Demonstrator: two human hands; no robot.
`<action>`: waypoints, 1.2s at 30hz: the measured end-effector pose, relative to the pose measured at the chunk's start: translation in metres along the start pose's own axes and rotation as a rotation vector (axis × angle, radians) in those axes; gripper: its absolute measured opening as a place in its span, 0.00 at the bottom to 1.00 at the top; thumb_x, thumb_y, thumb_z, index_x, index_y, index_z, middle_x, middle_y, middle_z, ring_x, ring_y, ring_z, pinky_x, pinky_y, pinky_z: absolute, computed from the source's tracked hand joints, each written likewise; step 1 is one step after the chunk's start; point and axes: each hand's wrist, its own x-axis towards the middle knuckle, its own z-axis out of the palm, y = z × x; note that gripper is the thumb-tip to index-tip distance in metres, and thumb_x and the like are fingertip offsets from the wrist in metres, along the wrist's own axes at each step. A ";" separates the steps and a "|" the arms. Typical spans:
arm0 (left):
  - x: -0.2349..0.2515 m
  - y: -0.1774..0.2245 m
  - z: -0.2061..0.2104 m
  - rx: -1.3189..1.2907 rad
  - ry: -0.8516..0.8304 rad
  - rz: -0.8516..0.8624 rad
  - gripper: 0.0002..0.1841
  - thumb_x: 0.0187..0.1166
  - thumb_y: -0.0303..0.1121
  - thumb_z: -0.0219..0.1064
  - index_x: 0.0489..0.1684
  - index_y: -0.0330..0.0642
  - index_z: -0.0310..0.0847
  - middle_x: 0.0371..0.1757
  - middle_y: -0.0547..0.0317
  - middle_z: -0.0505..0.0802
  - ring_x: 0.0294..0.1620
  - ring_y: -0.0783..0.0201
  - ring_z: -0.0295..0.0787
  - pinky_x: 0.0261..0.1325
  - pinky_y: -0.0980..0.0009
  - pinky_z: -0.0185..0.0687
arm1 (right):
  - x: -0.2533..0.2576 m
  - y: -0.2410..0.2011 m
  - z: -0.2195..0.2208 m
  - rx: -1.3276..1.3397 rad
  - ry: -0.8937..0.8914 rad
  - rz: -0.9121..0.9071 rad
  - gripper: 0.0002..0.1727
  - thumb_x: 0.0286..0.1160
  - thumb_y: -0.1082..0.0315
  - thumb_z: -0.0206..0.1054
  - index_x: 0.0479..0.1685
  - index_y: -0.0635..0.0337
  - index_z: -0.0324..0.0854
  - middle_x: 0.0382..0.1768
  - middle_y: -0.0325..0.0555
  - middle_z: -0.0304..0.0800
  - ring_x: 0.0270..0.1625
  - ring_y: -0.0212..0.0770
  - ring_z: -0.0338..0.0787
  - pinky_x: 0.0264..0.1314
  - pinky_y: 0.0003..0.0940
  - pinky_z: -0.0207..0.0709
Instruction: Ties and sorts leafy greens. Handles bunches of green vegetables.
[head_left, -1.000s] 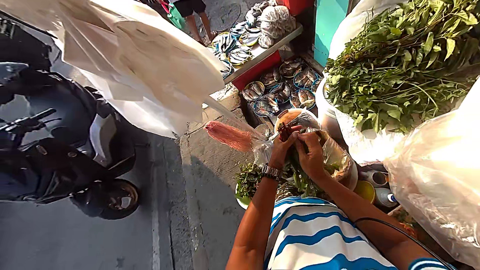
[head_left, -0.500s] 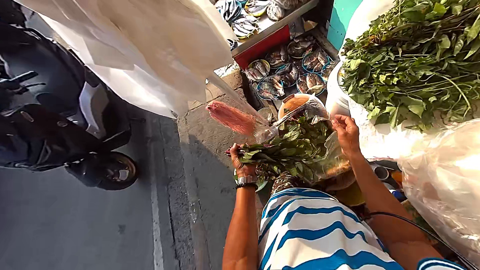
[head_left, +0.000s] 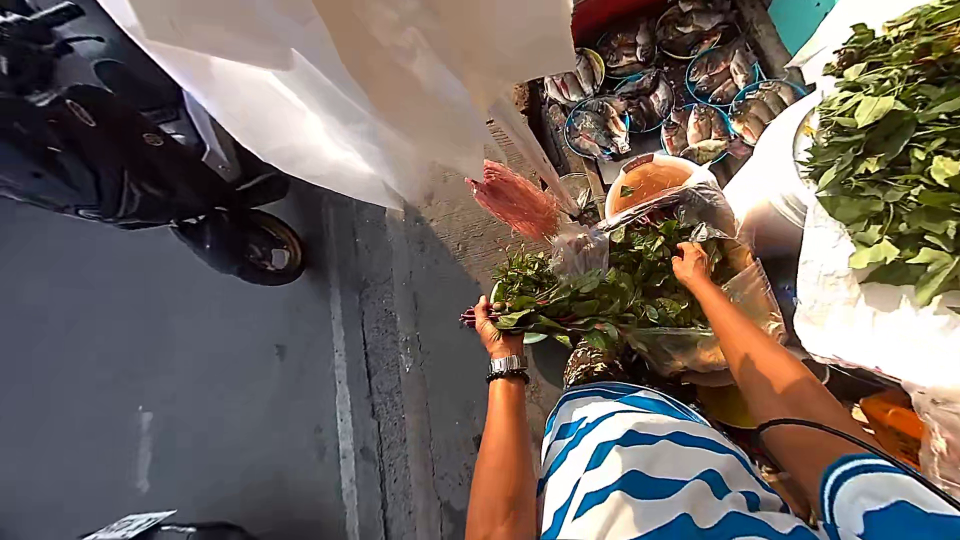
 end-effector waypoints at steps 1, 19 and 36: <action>0.001 0.003 0.000 0.028 0.010 0.008 0.19 0.93 0.40 0.45 0.26 0.50 0.70 0.15 0.67 0.80 0.17 0.71 0.82 0.29 0.69 0.87 | 0.002 -0.001 0.005 -0.020 0.016 0.017 0.24 0.82 0.70 0.64 0.76 0.69 0.75 0.76 0.72 0.75 0.79 0.69 0.76 0.80 0.64 0.69; -0.029 -0.005 0.032 0.460 -0.446 0.252 0.06 0.78 0.28 0.67 0.45 0.37 0.85 0.23 0.63 0.92 0.21 0.69 0.89 0.31 0.71 0.90 | -0.074 0.029 -0.084 0.075 0.083 -0.047 0.15 0.80 0.64 0.71 0.56 0.67 0.90 0.58 0.67 0.91 0.67 0.64 0.87 0.76 0.62 0.71; -0.094 -0.001 0.092 0.455 -1.097 0.100 0.20 0.67 0.26 0.74 0.59 0.34 0.86 0.48 0.57 0.96 0.47 0.68 0.93 0.56 0.70 0.88 | -0.196 -0.064 -0.068 0.507 0.180 -0.773 0.09 0.73 0.68 0.74 0.40 0.67 0.93 0.37 0.47 0.91 0.39 0.28 0.88 0.46 0.22 0.83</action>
